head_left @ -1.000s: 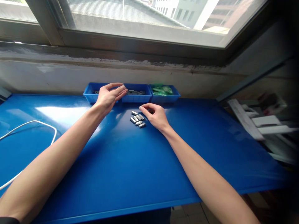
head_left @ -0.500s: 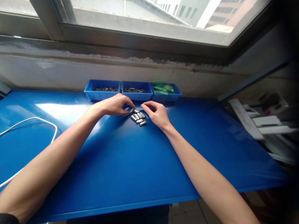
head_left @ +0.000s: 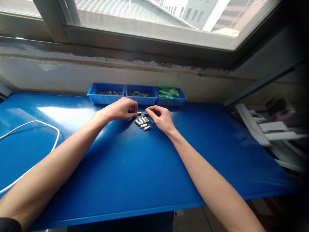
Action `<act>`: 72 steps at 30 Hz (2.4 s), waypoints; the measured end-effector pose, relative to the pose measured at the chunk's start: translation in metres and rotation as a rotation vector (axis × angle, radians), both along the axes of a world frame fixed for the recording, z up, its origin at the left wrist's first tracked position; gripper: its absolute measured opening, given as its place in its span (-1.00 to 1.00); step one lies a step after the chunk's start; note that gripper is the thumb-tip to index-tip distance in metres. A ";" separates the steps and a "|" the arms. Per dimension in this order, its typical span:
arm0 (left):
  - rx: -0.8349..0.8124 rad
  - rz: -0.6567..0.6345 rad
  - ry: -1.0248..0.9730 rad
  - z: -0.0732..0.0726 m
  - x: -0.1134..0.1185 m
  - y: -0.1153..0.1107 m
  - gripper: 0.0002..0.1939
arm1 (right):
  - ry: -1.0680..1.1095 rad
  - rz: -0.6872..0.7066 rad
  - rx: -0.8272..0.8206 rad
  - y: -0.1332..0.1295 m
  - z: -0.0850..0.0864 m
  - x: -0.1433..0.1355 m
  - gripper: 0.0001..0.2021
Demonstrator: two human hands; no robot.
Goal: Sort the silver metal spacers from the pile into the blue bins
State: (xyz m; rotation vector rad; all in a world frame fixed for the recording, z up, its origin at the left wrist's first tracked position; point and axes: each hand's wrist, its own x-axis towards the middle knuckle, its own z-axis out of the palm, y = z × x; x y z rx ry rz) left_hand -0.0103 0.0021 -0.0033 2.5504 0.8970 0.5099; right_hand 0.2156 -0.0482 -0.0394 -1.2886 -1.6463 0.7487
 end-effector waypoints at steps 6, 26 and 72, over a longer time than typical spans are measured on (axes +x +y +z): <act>0.059 0.036 0.007 -0.011 0.004 0.003 -0.83 | -0.003 0.003 0.001 0.001 -0.002 0.000 -0.73; -0.370 0.474 -0.713 0.003 0.014 -0.001 -0.59 | -0.005 0.020 -0.022 0.001 -0.003 0.001 -0.75; -0.268 -0.088 0.098 0.023 0.002 -0.011 -0.75 | -0.059 0.033 0.003 0.002 0.000 0.002 -0.81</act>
